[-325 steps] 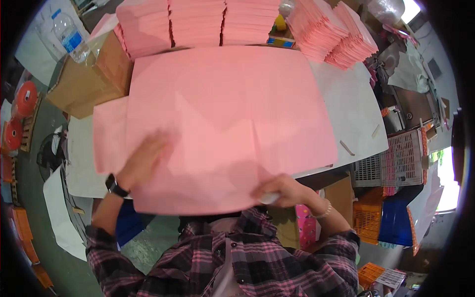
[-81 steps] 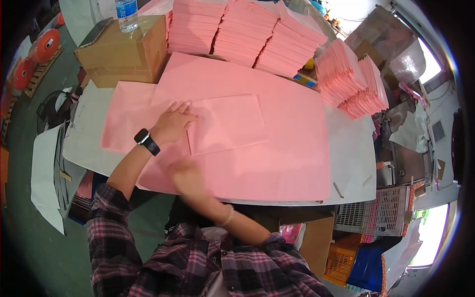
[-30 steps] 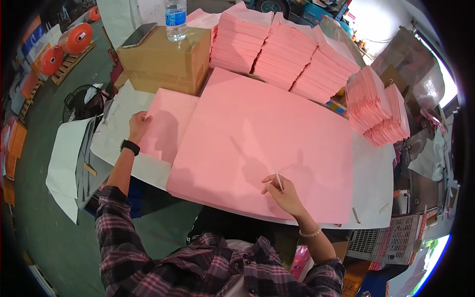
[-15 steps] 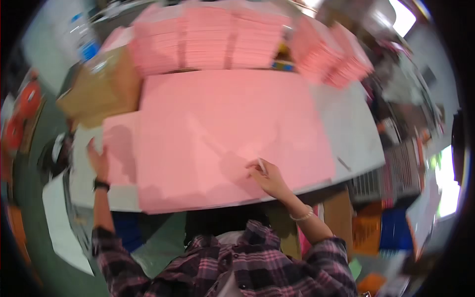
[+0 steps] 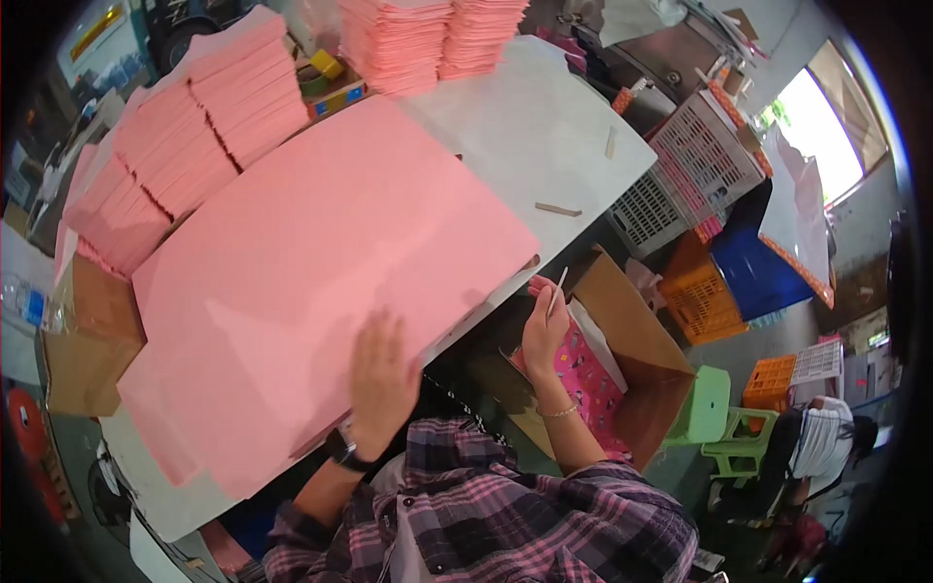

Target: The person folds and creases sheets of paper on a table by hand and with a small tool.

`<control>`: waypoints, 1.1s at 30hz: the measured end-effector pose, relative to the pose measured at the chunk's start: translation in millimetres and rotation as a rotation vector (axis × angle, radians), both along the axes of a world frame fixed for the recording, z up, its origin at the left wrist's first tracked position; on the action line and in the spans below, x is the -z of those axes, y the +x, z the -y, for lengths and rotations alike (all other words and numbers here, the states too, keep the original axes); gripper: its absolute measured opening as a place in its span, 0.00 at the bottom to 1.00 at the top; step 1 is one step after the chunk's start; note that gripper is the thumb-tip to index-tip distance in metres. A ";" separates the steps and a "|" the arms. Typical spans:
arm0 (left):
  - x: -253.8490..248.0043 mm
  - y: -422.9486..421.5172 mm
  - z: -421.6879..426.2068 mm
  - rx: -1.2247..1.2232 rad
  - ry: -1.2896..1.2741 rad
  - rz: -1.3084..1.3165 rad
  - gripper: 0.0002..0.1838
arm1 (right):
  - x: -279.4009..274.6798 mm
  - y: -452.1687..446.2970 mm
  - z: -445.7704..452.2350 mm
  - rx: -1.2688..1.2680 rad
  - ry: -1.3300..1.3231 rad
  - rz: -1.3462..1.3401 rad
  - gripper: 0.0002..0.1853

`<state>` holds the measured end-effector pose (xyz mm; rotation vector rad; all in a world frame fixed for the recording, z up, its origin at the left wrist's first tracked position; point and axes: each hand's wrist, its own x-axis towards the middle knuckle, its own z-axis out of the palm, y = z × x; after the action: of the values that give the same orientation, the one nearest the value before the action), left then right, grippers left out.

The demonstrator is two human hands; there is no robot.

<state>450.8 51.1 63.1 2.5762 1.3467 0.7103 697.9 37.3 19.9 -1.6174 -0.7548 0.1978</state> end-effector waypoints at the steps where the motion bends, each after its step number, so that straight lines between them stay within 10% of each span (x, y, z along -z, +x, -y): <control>1: 7.9 22.0 -5.3 0.019 0.004 -0.009 0.31 | 5.9 3.2 0.0 0.001 0.008 -0.031 0.17; 28: 43.9 124.5 -59.2 -0.014 0.200 -0.245 0.39 | 20.4 5.4 0.7 -0.012 -0.052 -0.189 0.14; 33: 41.8 123.0 -61.2 0.029 0.135 -0.202 0.38 | 0.2 16.1 -19.3 0.054 -0.249 0.323 0.11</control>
<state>573.9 112.3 21.3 2.8352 1.3560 0.5670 714.0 56.6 19.8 -1.9315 -0.9600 -0.0113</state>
